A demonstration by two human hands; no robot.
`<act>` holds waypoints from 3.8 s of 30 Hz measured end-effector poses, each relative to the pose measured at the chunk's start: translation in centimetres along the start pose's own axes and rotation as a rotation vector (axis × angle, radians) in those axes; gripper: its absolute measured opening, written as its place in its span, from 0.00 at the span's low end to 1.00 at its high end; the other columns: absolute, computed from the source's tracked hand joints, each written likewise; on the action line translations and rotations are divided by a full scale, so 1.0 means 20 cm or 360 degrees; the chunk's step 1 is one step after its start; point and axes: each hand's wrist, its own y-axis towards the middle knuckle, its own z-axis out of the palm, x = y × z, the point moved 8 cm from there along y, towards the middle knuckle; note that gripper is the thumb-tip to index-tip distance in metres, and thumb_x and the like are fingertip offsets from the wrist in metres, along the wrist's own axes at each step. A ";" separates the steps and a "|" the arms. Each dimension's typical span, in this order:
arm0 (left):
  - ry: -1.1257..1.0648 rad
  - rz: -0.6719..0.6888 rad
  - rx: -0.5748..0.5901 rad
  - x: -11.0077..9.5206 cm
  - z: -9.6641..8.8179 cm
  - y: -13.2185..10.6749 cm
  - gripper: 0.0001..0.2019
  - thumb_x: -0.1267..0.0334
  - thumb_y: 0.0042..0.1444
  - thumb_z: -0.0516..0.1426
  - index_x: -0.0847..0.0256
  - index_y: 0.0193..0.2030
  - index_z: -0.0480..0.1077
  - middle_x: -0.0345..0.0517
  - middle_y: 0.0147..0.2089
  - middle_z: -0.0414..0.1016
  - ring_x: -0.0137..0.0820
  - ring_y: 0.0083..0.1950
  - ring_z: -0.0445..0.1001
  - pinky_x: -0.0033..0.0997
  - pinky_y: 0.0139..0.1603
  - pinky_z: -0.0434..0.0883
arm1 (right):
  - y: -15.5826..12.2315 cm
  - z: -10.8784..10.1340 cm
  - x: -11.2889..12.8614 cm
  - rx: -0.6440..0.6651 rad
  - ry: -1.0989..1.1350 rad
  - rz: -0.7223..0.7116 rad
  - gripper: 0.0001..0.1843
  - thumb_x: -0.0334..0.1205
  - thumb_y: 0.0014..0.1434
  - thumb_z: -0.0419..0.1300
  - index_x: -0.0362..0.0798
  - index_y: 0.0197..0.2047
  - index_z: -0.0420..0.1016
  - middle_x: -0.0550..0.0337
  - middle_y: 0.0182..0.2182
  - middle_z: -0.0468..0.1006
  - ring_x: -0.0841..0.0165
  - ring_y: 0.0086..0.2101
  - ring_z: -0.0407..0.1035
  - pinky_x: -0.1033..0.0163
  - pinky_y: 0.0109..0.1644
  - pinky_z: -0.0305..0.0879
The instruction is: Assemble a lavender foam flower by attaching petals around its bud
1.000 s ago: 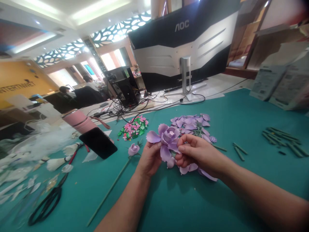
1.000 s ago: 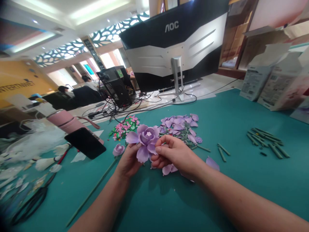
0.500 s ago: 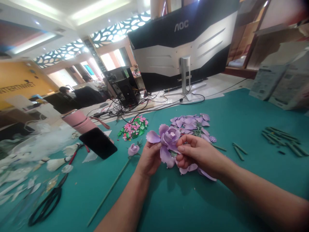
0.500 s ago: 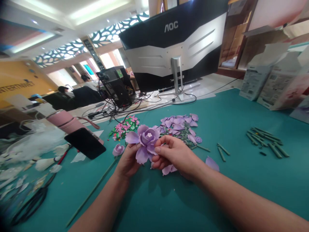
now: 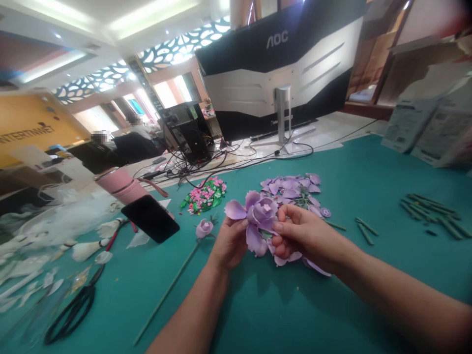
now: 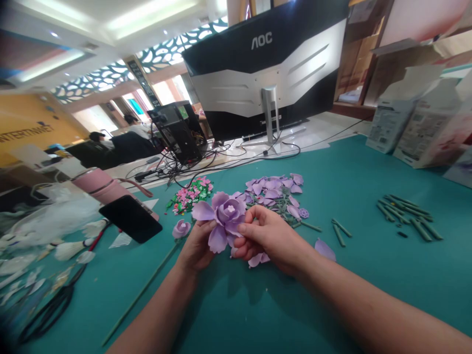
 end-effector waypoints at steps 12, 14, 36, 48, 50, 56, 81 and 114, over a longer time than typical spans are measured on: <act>0.0115 0.0002 0.0020 0.00 0.01 -0.01 0.20 0.66 0.45 0.70 0.58 0.44 0.72 0.43 0.41 0.78 0.35 0.42 0.77 0.30 0.36 0.69 | 0.01 0.00 -0.01 -0.0004 0.0026 -0.0009 0.26 0.47 0.49 0.73 0.52 0.34 0.56 0.63 0.22 0.78 0.69 0.22 0.76 0.68 0.25 0.71; 0.0115 0.0014 0.0030 -0.01 0.01 -0.01 0.19 0.66 0.45 0.70 0.58 0.44 0.72 0.42 0.40 0.78 0.34 0.40 0.77 0.30 0.38 0.69 | 0.01 -0.01 -0.01 -0.0011 0.0017 -0.0003 0.26 0.47 0.49 0.73 0.52 0.34 0.56 0.63 0.22 0.78 0.69 0.22 0.76 0.68 0.25 0.71; 0.0077 -0.0064 0.0151 0.00 0.04 -0.03 0.25 0.63 0.43 0.70 0.59 0.50 0.71 0.40 0.30 0.74 0.39 0.38 0.78 0.35 0.41 0.73 | 0.00 0.02 -0.03 0.0101 0.0085 0.0027 0.24 0.45 0.51 0.71 0.51 0.33 0.56 0.64 0.23 0.77 0.71 0.22 0.74 0.67 0.26 0.70; -0.0042 -0.0100 0.0116 0.04 0.04 -0.02 0.21 0.64 0.44 0.69 0.60 0.45 0.71 0.41 0.36 0.76 0.32 0.34 0.75 0.30 0.35 0.72 | 0.00 0.03 -0.04 0.0077 0.0126 0.0022 0.26 0.46 0.51 0.72 0.51 0.32 0.55 0.63 0.24 0.78 0.73 0.22 0.74 0.70 0.25 0.68; -0.0041 -0.0105 0.0108 0.04 0.04 -0.02 0.21 0.64 0.44 0.69 0.60 0.46 0.71 0.41 0.37 0.76 0.34 0.37 0.76 0.31 0.38 0.73 | 0.00 0.03 -0.04 0.0064 0.0128 0.0033 0.26 0.46 0.51 0.72 0.51 0.32 0.55 0.64 0.24 0.78 0.72 0.22 0.74 0.70 0.25 0.68; -0.0025 -0.0081 0.0070 0.04 0.05 -0.02 0.22 0.64 0.45 0.68 0.58 0.48 0.70 0.42 0.38 0.77 0.38 0.42 0.77 0.34 0.43 0.73 | 0.01 0.02 -0.05 0.0040 0.0153 0.0032 0.26 0.46 0.50 0.72 0.51 0.33 0.55 0.64 0.23 0.78 0.72 0.22 0.74 0.69 0.26 0.68; -0.0007 -0.0075 0.0080 0.06 0.06 -0.03 0.27 0.64 0.44 0.68 0.59 0.53 0.69 0.43 0.40 0.78 0.42 0.47 0.77 0.38 0.48 0.71 | 0.02 0.01 -0.06 0.0020 0.0137 0.0005 0.26 0.45 0.51 0.72 0.51 0.32 0.54 0.65 0.21 0.78 0.72 0.22 0.74 0.69 0.25 0.68; 0.0157 0.0026 0.0256 0.05 0.04 -0.02 0.20 0.65 0.45 0.70 0.59 0.43 0.68 0.43 0.40 0.75 0.32 0.40 0.75 0.28 0.39 0.71 | -0.23 0.09 0.29 -0.0419 -0.1773 -0.1493 0.03 0.35 0.62 0.62 0.48 0.35 0.75 0.61 0.30 0.70 0.72 0.28 0.65 0.66 0.31 0.59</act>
